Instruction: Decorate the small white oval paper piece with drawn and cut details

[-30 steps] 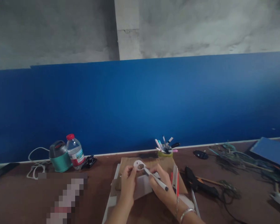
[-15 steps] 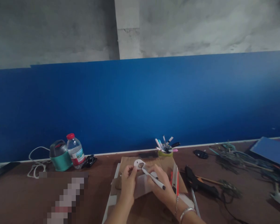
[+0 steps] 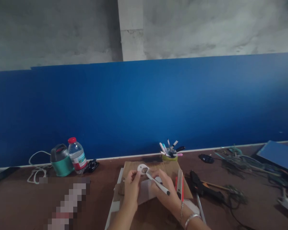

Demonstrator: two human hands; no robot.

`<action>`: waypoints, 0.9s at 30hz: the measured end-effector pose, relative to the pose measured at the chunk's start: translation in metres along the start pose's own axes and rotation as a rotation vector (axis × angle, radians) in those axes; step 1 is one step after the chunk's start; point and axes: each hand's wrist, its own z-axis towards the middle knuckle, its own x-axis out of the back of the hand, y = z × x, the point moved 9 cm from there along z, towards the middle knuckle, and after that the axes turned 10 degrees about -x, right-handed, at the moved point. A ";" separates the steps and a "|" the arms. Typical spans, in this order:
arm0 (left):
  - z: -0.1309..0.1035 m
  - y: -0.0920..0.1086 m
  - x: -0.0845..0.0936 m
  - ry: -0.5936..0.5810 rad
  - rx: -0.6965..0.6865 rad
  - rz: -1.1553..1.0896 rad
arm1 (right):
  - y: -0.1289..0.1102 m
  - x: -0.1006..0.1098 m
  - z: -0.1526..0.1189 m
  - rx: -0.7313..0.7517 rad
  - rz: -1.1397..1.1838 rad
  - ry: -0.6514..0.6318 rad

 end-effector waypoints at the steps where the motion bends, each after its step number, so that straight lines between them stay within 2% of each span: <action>1: 0.000 -0.002 -0.001 -0.009 0.012 -0.010 | 0.001 0.000 0.000 -0.005 0.004 0.000; 7: 0.000 -0.008 -0.003 -0.042 0.043 -0.044 | 0.002 -0.002 0.000 -0.012 0.038 -0.013; 17: -0.002 -0.005 -0.002 -0.024 0.058 -0.016 | 0.002 0.003 -0.001 -0.022 0.024 0.016; 27: 0.002 -0.006 -0.001 -0.032 -0.012 0.017 | -0.013 0.001 -0.002 0.090 -0.043 -0.008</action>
